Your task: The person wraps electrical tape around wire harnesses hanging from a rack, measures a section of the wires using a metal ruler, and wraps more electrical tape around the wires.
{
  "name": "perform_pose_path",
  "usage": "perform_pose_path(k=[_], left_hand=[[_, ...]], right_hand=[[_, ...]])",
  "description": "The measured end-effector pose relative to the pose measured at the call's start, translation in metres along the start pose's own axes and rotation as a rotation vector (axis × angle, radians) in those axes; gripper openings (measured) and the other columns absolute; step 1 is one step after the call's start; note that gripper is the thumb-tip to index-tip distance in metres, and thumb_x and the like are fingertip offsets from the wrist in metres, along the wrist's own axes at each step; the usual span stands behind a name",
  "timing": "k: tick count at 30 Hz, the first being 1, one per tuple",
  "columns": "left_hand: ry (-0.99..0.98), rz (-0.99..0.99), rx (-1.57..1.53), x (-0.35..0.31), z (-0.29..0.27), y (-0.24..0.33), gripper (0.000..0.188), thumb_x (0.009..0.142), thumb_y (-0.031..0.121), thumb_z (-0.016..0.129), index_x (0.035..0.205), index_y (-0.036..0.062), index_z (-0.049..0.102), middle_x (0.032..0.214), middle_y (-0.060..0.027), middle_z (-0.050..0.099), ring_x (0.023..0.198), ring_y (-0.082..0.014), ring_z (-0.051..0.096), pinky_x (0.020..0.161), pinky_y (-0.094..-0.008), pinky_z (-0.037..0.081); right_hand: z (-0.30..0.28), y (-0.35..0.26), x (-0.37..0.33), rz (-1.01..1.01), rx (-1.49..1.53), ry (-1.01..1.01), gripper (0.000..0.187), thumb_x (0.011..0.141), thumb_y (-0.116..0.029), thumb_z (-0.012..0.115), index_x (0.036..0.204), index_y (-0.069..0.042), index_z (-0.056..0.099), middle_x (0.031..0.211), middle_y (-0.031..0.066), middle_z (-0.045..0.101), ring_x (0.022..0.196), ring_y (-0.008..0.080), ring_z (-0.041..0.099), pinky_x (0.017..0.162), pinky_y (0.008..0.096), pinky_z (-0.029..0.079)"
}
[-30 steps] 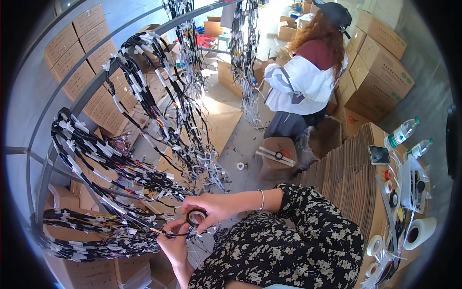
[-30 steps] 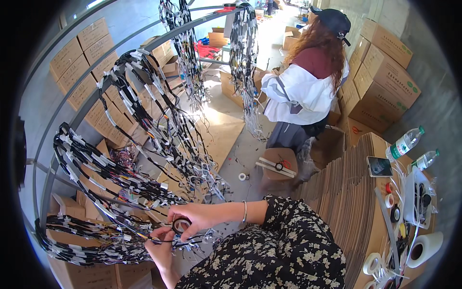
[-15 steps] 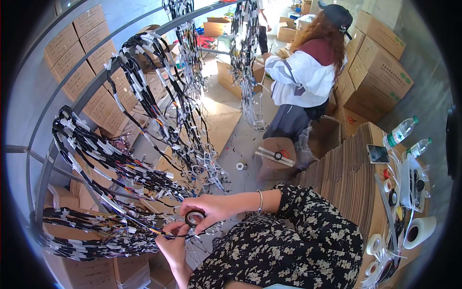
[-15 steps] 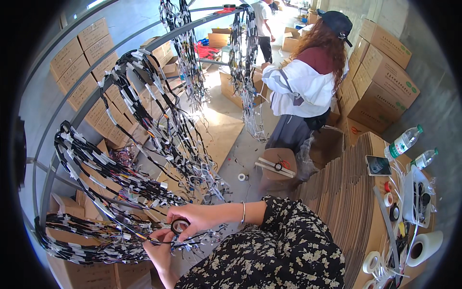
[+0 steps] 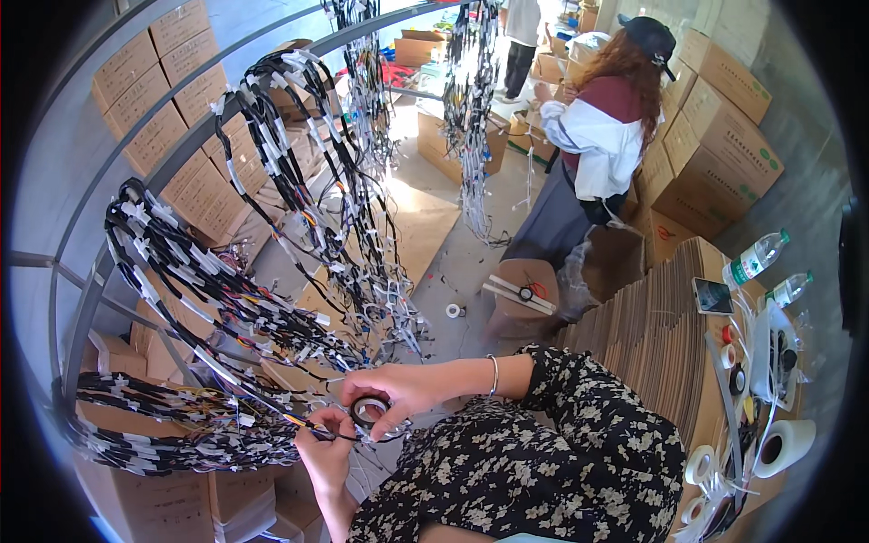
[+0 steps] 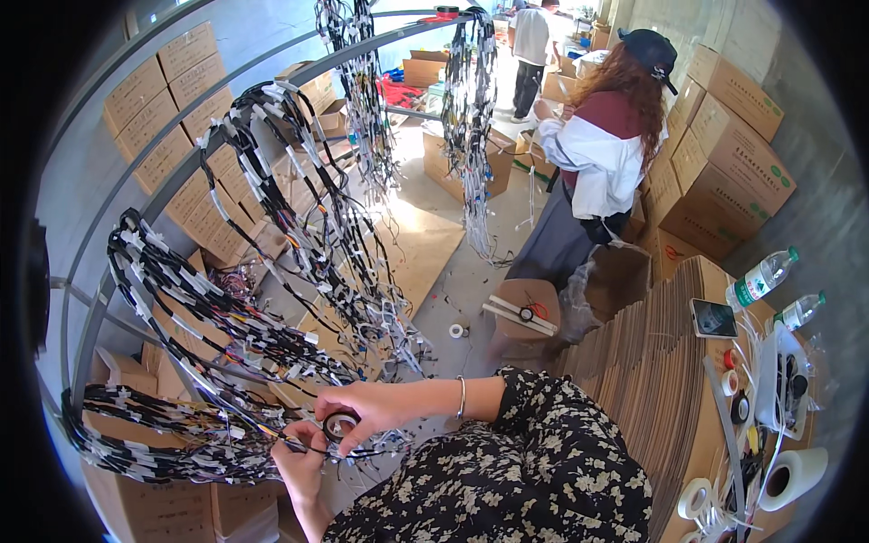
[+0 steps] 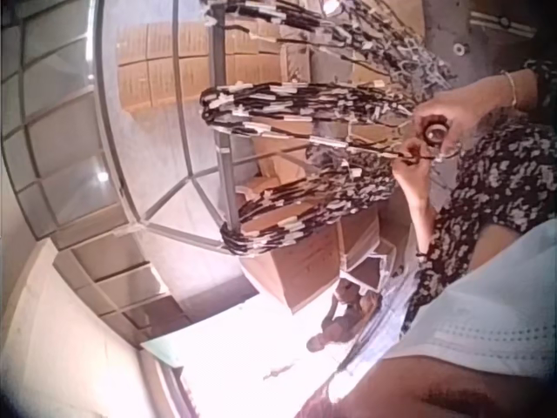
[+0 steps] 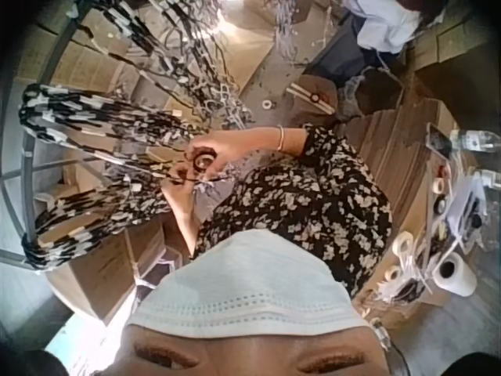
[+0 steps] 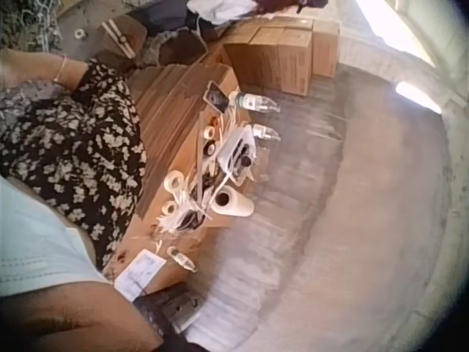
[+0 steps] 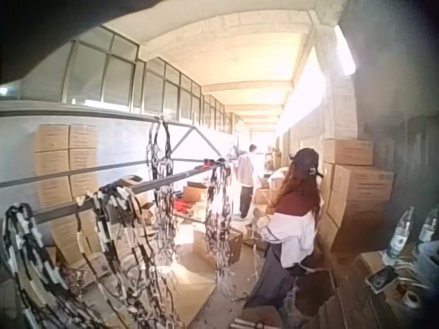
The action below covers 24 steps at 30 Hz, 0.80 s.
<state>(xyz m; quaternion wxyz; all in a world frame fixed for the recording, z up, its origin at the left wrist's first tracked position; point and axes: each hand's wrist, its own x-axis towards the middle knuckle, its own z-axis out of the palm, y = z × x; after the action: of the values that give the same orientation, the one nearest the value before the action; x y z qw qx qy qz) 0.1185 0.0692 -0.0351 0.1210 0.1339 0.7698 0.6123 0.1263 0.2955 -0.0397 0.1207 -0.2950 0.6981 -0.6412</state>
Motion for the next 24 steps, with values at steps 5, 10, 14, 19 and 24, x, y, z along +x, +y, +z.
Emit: perform_pose_path(k=[5, 10, 14, 19, 24], left_hand=[[0.049, -0.073, -0.078, -0.002, 0.002, 0.002, 0.011, 0.082, -0.006, 0.066, 0.090, -0.0020, 0.059, 0.077, 0.0001, 0.058, 0.067, -0.0064, 0.051, 0.061, -0.0210, 0.042], [0.088, -0.022, -0.093, -0.003, 0.004, -0.004, 0.012, 0.082, -0.006, 0.066, 0.090, -0.0020, 0.058, 0.079, -0.0011, 0.057, 0.069, -0.0073, 0.051, 0.062, -0.0220, 0.043], [0.103, -0.046, -0.138, -0.005, 0.004, -0.006, 0.013, 0.083, -0.006, 0.066, 0.092, -0.0020, 0.058, 0.080, -0.0016, 0.057, 0.069, -0.0077, 0.052, 0.063, -0.0222, 0.043], [0.095, -0.038, -0.147, -0.004, 0.005, -0.008, 0.014, 0.083, -0.005, 0.067, 0.093, -0.0018, 0.058, 0.080, -0.0018, 0.058, 0.069, -0.0078, 0.053, 0.063, -0.0221, 0.044], [0.096, -0.062, -0.128, -0.003, 0.005, -0.009, 0.013, 0.083, -0.005, 0.067, 0.091, -0.0013, 0.058, 0.080, -0.0014, 0.057, 0.068, -0.0072, 0.051, 0.062, -0.0213, 0.042]], right_hand=[[-0.001, -0.002, 0.001, 0.068, 0.064, -0.025, 0.058, 0.080, -0.024, 0.081, 0.122, -0.001, 0.047, 0.095, 0.0036, 0.059, 0.078, 0.0091, 0.055, 0.069, 0.0256, 0.044], [-0.006, -0.012, -0.001, 0.127, 0.001, -0.040, 0.052, 0.083, -0.028, 0.077, 0.123, -0.002, 0.055, 0.085, 0.0014, 0.061, 0.077, 0.0087, 0.055, 0.067, 0.0257, 0.045], [-0.005, -0.010, -0.003, 0.127, 0.010, -0.019, 0.051, 0.083, -0.027, 0.076, 0.122, -0.003, 0.055, 0.084, 0.0012, 0.060, 0.076, 0.0088, 0.055, 0.067, 0.0257, 0.045], [-0.005, -0.008, -0.005, 0.130, -0.009, -0.025, 0.052, 0.082, -0.026, 0.075, 0.124, -0.003, 0.055, 0.084, 0.0011, 0.060, 0.075, 0.0094, 0.054, 0.066, 0.0261, 0.045], [-0.006, -0.010, -0.006, 0.130, -0.048, 0.001, 0.052, 0.081, -0.023, 0.074, 0.125, -0.003, 0.055, 0.087, 0.0023, 0.061, 0.076, 0.0110, 0.055, 0.068, 0.0265, 0.046]])
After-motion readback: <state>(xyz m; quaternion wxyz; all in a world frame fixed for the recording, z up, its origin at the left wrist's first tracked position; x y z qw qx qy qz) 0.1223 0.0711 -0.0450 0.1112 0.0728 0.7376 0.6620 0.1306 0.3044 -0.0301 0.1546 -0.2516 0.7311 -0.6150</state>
